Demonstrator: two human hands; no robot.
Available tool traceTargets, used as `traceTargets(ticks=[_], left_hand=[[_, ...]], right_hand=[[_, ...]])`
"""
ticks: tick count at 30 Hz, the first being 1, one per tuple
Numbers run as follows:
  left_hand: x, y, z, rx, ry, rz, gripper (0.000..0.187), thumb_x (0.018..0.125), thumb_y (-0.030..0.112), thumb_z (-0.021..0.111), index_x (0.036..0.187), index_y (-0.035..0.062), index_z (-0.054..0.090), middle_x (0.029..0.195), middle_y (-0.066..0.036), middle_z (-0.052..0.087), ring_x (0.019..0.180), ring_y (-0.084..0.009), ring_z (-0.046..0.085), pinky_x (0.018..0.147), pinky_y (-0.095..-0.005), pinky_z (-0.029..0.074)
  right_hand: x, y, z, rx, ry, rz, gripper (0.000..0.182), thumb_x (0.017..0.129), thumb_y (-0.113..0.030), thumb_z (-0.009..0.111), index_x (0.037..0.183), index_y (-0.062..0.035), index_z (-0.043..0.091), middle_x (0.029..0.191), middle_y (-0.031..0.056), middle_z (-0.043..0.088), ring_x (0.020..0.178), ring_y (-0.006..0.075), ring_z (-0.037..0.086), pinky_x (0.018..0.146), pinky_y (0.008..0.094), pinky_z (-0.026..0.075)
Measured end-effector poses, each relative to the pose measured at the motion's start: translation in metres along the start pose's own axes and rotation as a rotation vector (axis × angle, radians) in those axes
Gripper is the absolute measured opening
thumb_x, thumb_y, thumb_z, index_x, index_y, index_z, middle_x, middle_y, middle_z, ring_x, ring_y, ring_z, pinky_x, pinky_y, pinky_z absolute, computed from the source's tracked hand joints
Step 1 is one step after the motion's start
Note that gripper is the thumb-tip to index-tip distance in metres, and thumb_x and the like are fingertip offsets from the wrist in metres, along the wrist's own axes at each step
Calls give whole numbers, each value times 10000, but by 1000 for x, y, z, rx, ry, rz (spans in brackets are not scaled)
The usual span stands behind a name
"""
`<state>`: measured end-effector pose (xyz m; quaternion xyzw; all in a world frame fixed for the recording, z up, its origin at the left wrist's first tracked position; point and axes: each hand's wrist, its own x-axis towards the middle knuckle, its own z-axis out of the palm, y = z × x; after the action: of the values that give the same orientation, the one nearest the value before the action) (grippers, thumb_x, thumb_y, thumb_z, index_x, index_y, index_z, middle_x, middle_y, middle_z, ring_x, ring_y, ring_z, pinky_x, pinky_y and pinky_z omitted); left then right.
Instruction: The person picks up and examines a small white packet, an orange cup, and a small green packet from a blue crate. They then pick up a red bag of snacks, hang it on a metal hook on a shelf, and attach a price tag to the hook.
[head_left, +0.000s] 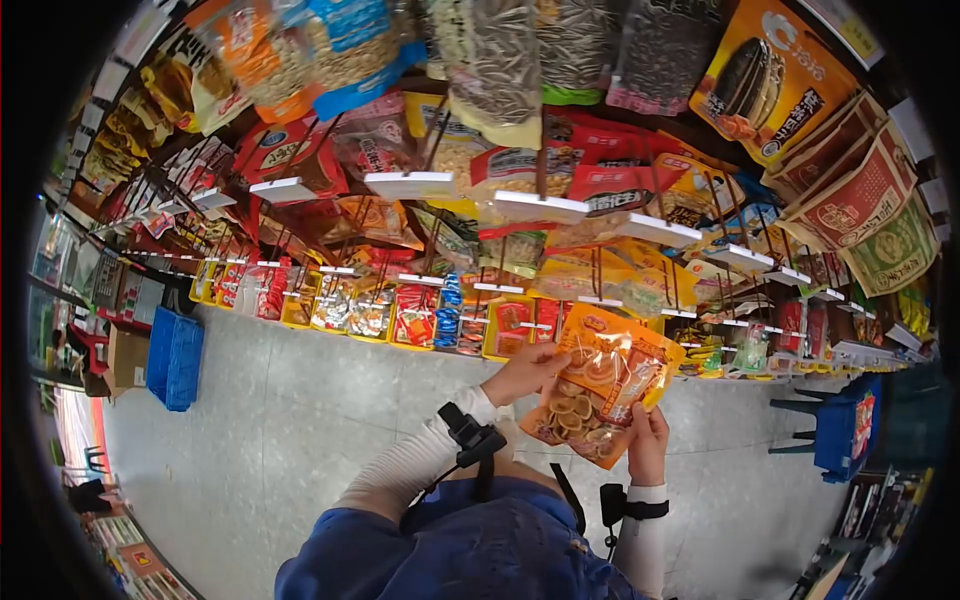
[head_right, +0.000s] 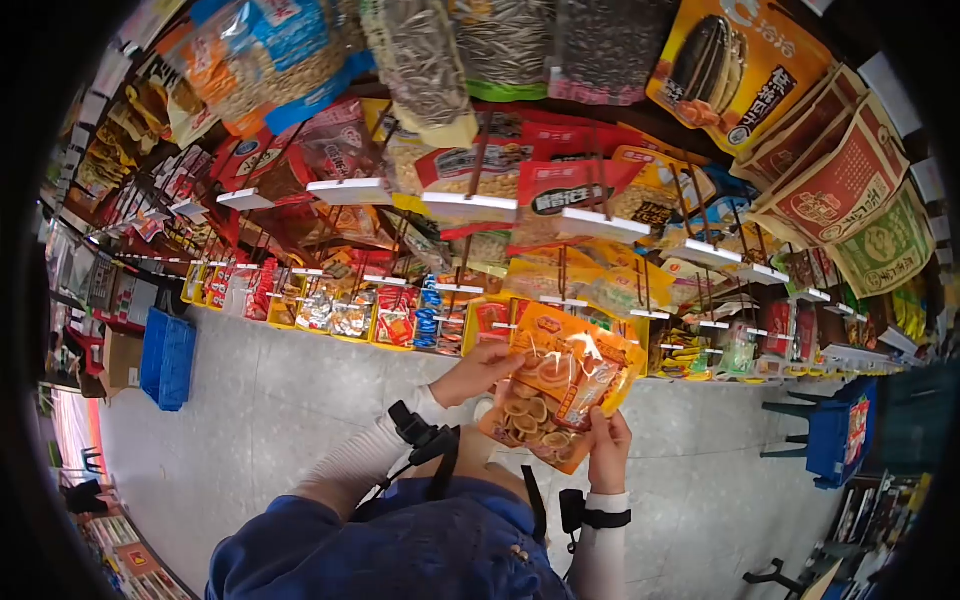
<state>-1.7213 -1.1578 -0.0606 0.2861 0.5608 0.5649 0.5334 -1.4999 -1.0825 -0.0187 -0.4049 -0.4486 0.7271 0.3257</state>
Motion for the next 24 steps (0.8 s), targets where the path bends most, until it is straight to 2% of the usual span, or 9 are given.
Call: traceTargets(ticks=[2,5,7,10,12,13,15,18,24], left_hand=[[-12,-7,-12,20,-51,-129,281,893,269,503,995,24,596,819,25,552,712,-26,475,567,-171,393],[-47,10,-29,29,-92,-124,295,889,281,509,1022,32,593,852,32,559,733,-34,487,578,-172,399],[-74,17,-44,68,-103,-169,308,885,298,511,1035,42,592,869,31,565,746,-36,493,589,-170,399],[-106,6,-75,37,-164,-144,335,871,339,522,1058,70,589,903,23,581,780,-44,510,624,-167,402],[-132,13,-92,122,-73,-251,299,862,300,545,1047,68,587,915,15,587,807,-59,531,657,-187,420],[-142,12,-99,119,-113,-264,299,862,300,545,1047,68,587,915,15,587,807,-59,531,657,-187,420],[-155,11,-114,-156,-21,-264,234,855,216,560,1020,52,587,947,-6,595,851,-82,556,709,-218,447],[-164,12,-127,-358,-62,-245,205,849,153,560,1018,38,575,981,-25,597,888,-105,570,759,-243,460],[-168,15,-166,-442,-99,-201,243,830,140,590,1050,41,559,996,-22,599,869,-108,577,745,-236,461]], right_hand=[[-18,6,14,-6,24,-7,200,891,-145,496,1014,0,559,904,18,604,772,61,544,694,201,430],[-43,30,31,0,34,8,196,898,-148,479,1017,-10,548,969,24,585,862,86,532,780,233,417],[-63,54,48,12,75,-37,201,889,-143,500,1017,-1,559,904,22,608,766,61,546,691,198,431],[-95,80,76,75,80,2,202,885,-148,508,1019,-7,562,898,21,611,763,63,549,683,200,434],[-116,94,98,45,99,11,190,877,-164,524,997,-26,577,873,12,614,736,59,548,656,193,432],[-125,98,106,28,95,22,184,875,-162,529,990,-28,579,856,5,613,722,50,542,641,186,426],[-141,106,117,23,143,21,178,872,-160,534,984,-30,581,838,-3,613,709,40,536,627,180,420],[-154,111,135,-6,109,30,172,867,-152,543,978,-28,582,815,-15,612,700,23,525,612,172,407],[-157,121,182,10,52,43,161,864,-137,545,972,-27,589,800,-26,605,686,9,504,617,165,398]])
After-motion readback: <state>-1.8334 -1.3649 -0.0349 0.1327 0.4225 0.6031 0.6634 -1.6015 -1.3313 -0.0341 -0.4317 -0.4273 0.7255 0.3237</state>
